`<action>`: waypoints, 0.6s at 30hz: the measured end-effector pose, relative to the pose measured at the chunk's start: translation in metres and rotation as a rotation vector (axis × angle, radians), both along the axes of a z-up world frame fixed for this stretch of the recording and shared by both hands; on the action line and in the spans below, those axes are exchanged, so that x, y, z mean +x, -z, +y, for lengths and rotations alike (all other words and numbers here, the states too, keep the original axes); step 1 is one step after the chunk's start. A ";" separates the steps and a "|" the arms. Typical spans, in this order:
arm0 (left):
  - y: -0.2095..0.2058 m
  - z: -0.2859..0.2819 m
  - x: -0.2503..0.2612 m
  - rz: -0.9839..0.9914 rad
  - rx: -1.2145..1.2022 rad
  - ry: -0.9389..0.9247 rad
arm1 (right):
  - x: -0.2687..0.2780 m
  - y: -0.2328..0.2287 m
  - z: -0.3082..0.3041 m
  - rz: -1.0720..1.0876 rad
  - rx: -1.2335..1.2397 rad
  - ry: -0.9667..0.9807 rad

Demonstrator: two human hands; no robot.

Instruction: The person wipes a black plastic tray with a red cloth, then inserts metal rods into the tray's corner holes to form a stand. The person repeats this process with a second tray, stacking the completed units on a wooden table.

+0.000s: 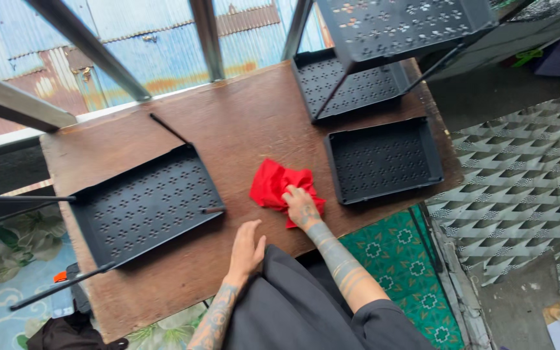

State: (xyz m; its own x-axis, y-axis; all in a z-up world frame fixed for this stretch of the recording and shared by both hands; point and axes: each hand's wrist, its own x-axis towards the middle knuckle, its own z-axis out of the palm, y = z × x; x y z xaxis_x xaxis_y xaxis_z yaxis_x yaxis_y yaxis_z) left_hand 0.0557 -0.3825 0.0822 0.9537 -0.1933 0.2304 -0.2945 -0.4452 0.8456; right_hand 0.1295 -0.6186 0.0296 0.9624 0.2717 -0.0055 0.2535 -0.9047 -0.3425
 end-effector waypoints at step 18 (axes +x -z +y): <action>0.044 -0.308 0.123 0.221 0.037 -0.198 | -0.022 -0.104 -0.395 -0.334 1.082 0.741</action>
State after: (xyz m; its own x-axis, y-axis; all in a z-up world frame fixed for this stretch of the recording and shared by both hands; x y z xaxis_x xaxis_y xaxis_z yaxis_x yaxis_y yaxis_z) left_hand 0.1788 -0.6902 0.0377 1.0000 -0.0029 0.0094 -0.0096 -0.5074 0.8616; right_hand 0.1075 -1.0136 0.1338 0.7966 -0.5880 0.1406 0.0386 -0.1826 -0.9824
